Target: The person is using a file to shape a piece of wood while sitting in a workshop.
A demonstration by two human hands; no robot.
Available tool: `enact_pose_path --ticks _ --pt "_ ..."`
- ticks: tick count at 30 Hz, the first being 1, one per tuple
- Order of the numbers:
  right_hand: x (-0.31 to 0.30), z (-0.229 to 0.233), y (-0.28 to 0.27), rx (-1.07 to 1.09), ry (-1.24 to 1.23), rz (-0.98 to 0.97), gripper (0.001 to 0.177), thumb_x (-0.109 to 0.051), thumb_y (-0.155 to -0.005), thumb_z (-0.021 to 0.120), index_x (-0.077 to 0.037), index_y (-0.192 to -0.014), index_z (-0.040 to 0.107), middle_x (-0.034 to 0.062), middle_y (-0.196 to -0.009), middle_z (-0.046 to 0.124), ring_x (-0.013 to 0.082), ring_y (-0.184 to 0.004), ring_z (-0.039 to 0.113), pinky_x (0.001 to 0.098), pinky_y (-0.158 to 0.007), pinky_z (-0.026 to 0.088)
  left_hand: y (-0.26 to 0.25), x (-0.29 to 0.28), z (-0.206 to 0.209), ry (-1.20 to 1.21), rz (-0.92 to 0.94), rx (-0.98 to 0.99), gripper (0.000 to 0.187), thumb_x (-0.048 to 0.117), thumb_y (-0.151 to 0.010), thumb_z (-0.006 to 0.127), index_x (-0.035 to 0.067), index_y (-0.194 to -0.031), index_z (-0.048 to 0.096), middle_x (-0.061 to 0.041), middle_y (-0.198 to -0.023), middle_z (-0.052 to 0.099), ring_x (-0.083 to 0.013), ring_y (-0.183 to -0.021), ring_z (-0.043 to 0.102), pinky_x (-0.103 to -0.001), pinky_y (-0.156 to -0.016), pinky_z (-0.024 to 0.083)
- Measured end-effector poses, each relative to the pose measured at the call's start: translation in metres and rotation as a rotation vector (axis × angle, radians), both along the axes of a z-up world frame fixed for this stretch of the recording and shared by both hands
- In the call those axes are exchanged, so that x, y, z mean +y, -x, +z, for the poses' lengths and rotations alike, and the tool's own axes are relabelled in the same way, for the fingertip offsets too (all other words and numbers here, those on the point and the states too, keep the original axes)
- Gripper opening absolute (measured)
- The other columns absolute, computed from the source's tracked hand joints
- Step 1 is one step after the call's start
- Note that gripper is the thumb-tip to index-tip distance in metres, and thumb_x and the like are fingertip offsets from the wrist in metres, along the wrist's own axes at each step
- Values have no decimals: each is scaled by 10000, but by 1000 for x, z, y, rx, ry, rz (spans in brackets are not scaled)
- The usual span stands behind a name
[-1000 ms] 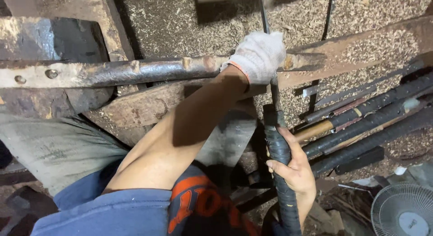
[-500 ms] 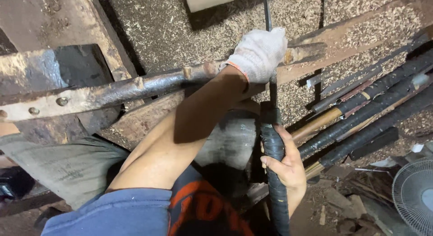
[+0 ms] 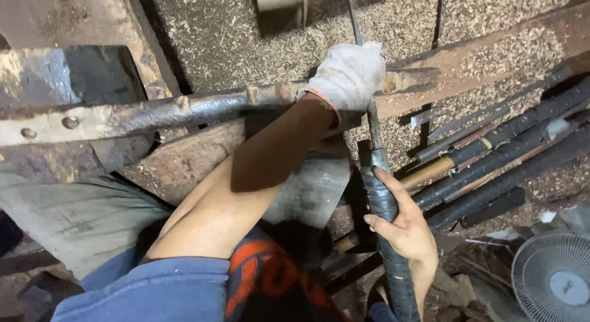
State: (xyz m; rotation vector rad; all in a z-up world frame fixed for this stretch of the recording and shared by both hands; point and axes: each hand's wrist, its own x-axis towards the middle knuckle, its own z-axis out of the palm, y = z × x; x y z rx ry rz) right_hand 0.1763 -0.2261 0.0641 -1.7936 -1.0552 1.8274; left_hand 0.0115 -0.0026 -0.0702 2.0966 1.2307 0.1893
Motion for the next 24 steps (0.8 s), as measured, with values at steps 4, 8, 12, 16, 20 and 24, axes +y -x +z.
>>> enact_pose_path --ticks 4,8,12,16,20,24 --pt "5 -4 -20 49 74 36 901 177 -744 663 -79 -1566 399 61 -1245 574 91 -756 564 239 -655 509 4 -5 -2 -81 51 -29 141 151 -796 697 42 -881 726 -154 -795 709 -330 -705 734 -442 -609 584" --pt "9 -11 -42 67 48 94 882 182 -747 656 -64 -1555 402 50 -1230 575 79 -809 553 232 -698 503 0 -7 -10 -133 109 -41 130 141 -772 703 58 -860 752 -171 -799 713 -358 -716 732 -455 -616 581" --pt "15 -19 -61 62 95 135 894 169 -744 677 -71 -1562 407 73 -1074 600 102 -749 563 251 -662 512 7 -6 7 -106 76 39 153 147 -739 715 63 -853 773 -182 -823 717 -366 -752 733 -456 -634 581" --pt "21 -27 -77 62 64 204 876 158 -733 700 -57 -1526 396 71 -1055 608 109 -757 598 259 -654 531 13 -4 37 -99 -7 132 175 171 -693 748 78 -836 788 -185 -839 718 -355 -763 736 -444 -636 586" --pt "23 -36 -93 126 131 160 901 165 -725 694 -61 -1541 388 82 -1019 626 123 -726 606 275 -622 532 14 -5 43 -66 -22 178 209 193 -669 773 78 -843 788 -187 -831 720 -357 -765 734 -441 -648 589" --pt "31 -38 -97 167 127 200 897 164 -731 696 -59 -1539 379 88 -1034 630 127 -710 617 285 -606 541 14 -6 38 -83 -2 170 198 182 -673 773 81 -843 790 -187 -818 727 -356 -750 740 -438 -652 594"
